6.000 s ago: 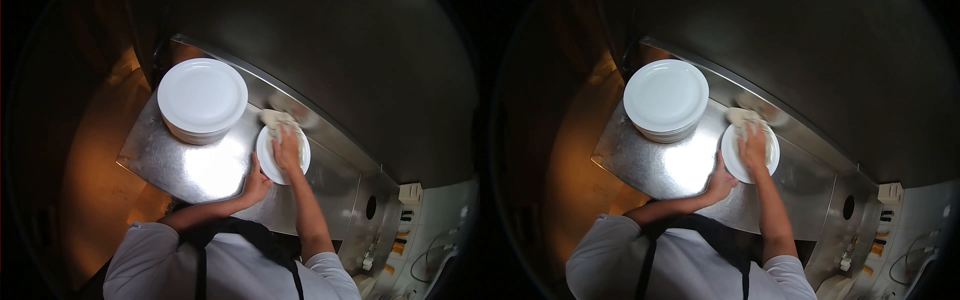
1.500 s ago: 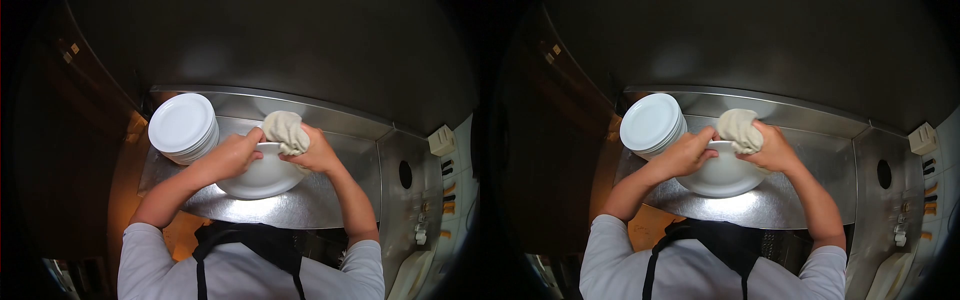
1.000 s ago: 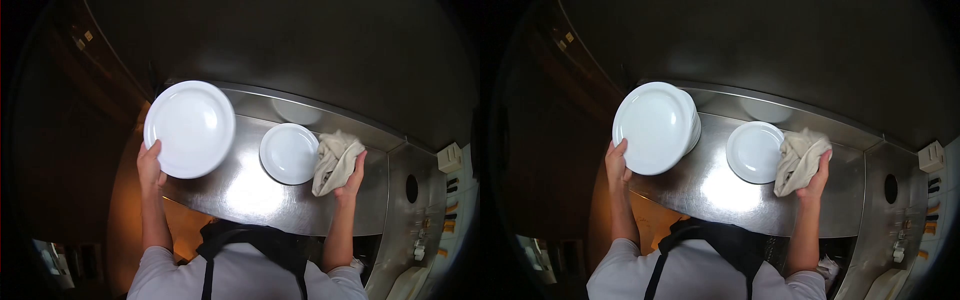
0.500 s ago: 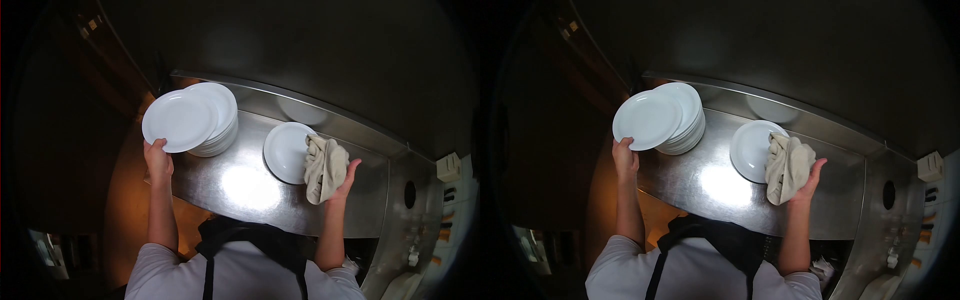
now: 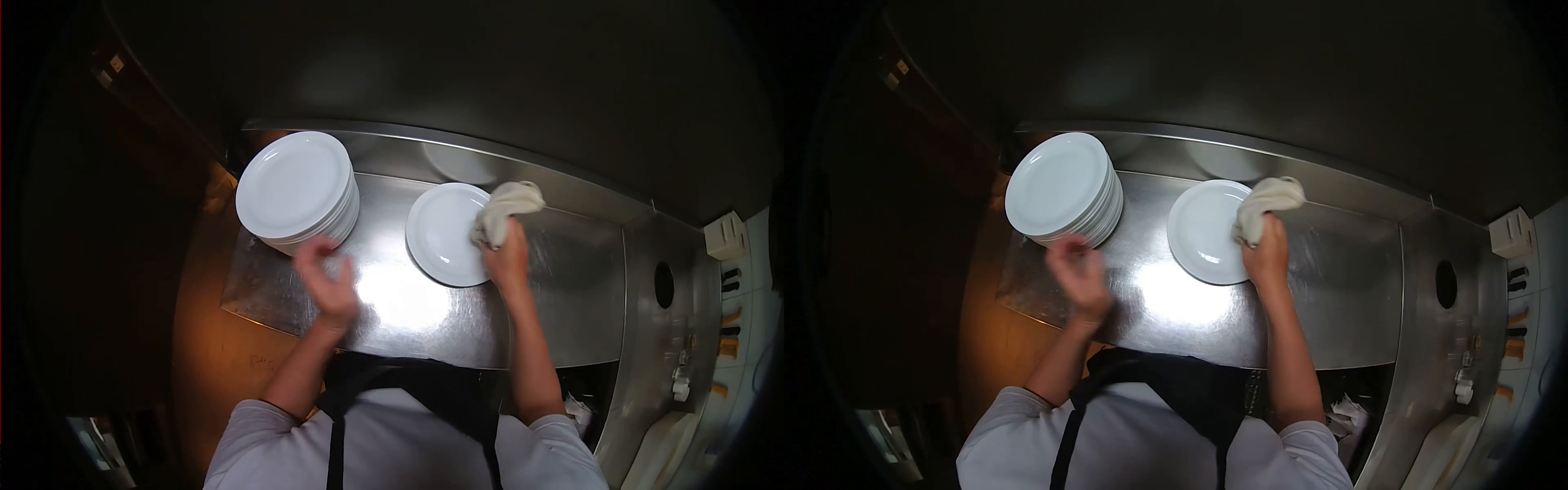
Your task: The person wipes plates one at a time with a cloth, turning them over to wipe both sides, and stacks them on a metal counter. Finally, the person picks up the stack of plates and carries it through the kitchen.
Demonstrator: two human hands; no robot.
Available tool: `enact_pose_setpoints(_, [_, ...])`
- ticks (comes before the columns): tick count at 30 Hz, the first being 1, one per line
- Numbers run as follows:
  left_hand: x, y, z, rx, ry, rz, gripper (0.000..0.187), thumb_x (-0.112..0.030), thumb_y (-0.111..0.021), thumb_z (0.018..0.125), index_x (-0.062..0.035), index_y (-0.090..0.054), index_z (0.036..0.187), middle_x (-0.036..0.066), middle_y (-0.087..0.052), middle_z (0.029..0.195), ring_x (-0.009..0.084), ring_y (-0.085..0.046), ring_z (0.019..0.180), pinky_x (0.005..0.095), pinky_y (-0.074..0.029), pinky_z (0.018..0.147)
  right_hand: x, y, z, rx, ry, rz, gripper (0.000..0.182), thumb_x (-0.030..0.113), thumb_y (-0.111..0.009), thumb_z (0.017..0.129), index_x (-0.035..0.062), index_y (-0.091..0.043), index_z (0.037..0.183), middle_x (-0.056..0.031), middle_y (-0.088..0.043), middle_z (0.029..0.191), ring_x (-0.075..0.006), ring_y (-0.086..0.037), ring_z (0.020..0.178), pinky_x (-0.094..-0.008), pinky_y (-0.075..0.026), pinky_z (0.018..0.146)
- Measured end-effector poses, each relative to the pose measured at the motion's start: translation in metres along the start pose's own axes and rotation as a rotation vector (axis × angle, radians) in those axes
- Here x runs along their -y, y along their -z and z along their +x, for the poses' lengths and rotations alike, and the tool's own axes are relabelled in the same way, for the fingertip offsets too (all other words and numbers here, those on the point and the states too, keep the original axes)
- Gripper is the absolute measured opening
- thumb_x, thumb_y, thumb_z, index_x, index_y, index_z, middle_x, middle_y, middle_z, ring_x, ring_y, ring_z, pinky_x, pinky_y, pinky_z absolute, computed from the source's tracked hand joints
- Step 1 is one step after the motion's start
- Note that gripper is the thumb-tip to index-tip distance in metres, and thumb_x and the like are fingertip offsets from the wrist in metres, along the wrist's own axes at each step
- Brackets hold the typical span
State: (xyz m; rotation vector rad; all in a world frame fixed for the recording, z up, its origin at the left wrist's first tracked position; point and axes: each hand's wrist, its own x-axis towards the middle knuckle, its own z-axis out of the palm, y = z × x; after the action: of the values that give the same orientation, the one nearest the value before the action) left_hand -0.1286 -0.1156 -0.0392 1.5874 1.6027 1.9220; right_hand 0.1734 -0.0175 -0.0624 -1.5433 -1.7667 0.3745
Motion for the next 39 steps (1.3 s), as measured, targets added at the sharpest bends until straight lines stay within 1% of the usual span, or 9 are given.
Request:
enact_pose_setpoints(2, [-0.011, -0.037, -0.004, 0.394, 0.251, 0.069, 0.053, -0.008, -0.072, 0.087, 0.0033, -0.05, 0.134, 0.017, -0.061, 0.113, 0.0242, -0.064, 0.09, 0.0312, -0.054, 0.074, -0.017, -0.022, -0.002, 0.121, 0.178, -0.291, 0.074, 0.004, -0.078, 0.068, 0.0043, -0.053, 0.137, -0.0228, -0.061, 0.125, -0.0406, -0.057, 0.118, -0.0504, -0.041, 0.104])
enact_pose_setpoints(4, [0.016, -0.075, -0.005, 0.51, 0.538, 0.172, 0.059, -0.017, -0.067, 0.092, 0.0042, -0.044, 0.142, 0.019, -0.065, 0.106, 0.0275, -0.066, 0.098, 0.0364, -0.055, 0.082, -0.017, -0.029, -0.003, 0.08, 0.175, -0.269, 0.078, 0.007, -0.078, 0.067, 0.0049, -0.051, 0.14, -0.0227, -0.061, 0.125, -0.0385, -0.056, 0.12, -0.05, -0.037, 0.107])
enact_pose_setpoints(9, [0.054, -0.101, 0.008, 0.824, 0.854, -0.119, 0.061, -0.003, -0.058, 0.092, -0.0003, -0.038, 0.15, 0.013, -0.067, 0.102, 0.0156, -0.069, 0.083, 0.026, -0.061, 0.066, -0.008, -0.053, 0.026, 0.071, 0.103, -0.191, 0.073, 0.005, -0.075, 0.069, 0.0055, -0.052, 0.139, -0.0231, -0.06, 0.128, -0.0386, -0.055, 0.123, -0.0491, -0.035, 0.11])
enact_pose_setpoints(14, [0.068, -0.104, -0.01, 0.704, 0.956, -0.523, 0.067, 0.007, -0.058, 0.089, -0.001, -0.035, 0.152, 0.011, -0.067, 0.103, 0.0171, -0.07, 0.086, 0.0295, -0.063, 0.072, 0.021, -0.072, 0.02, 0.306, 0.367, 0.038, 0.065, 0.009, -0.076, 0.072, 0.0083, -0.057, 0.135, -0.0212, -0.061, 0.128, -0.0389, -0.056, 0.121, -0.0469, -0.04, 0.108])
enact_pose_setpoints(18, [0.06, -0.109, -0.014, 0.499, 0.952, -0.56, 0.073, 0.01, -0.057, 0.089, -0.0014, -0.029, 0.156, 0.01, -0.067, 0.102, 0.0187, -0.07, 0.087, 0.0314, -0.063, 0.074, 0.019, 0.001, -0.023, 0.595, 0.254, 0.03, 0.06, 0.012, -0.077, 0.074, 0.0096, -0.062, 0.132, -0.021, -0.063, 0.128, -0.0379, -0.055, 0.127, -0.046, -0.037, 0.113])
enact_pose_setpoints(26, [0.066, -0.108, -0.02, 0.579, 0.903, -0.495, 0.068, 0.002, -0.059, 0.089, -0.0026, -0.036, 0.153, 0.015, -0.071, 0.103, 0.0178, -0.071, 0.084, 0.0278, -0.06, 0.07, -0.009, -0.076, 0.044, 0.239, 0.199, -0.094, 0.074, 0.007, -0.073, 0.074, 0.01, -0.048, 0.144, -0.0241, -0.056, 0.137, -0.041, -0.048, 0.134, -0.0496, -0.028, 0.119])
enact_pose_setpoints(34, [0.104, -0.114, -0.043, 0.499, 0.548, -0.124, 0.074, 0.0, -0.067, 0.089, 0.004, -0.031, 0.154, 0.017, -0.065, 0.118, 0.0183, -0.069, 0.091, 0.0288, -0.06, 0.068, 0.018, 0.004, -0.025, 0.809, 0.129, 0.104, 0.06, 0.012, -0.071, 0.076, 0.0107, -0.058, 0.135, -0.0214, -0.06, 0.134, -0.0405, -0.053, 0.128, -0.0472, -0.04, 0.111])
enact_pose_setpoints(36, [0.064, -0.109, -0.015, 0.528, 0.914, -0.297, 0.073, 0.002, -0.065, 0.09, 0.0057, -0.029, 0.153, 0.018, -0.063, 0.119, 0.0181, -0.069, 0.088, 0.0285, -0.06, 0.068, -0.011, 0.029, -0.024, 0.716, 0.197, -0.023, 0.057, 0.008, -0.07, 0.076, 0.0112, -0.061, 0.132, -0.0197, -0.062, 0.133, -0.038, -0.053, 0.131, -0.0486, -0.038, 0.114])
enact_pose_setpoints(39, [0.065, -0.114, -0.016, 0.556, 0.903, -0.361, 0.072, 0.003, -0.06, 0.089, 0.0039, -0.029, 0.154, 0.017, -0.067, 0.114, 0.0176, -0.07, 0.077, 0.0285, -0.059, 0.069, -0.043, 0.022, 0.006, 0.462, 0.19, -0.34, 0.065, 0.005, -0.07, 0.075, 0.01, -0.055, 0.138, -0.0226, -0.056, 0.139, -0.0382, -0.046, 0.138, -0.0493, -0.031, 0.118])
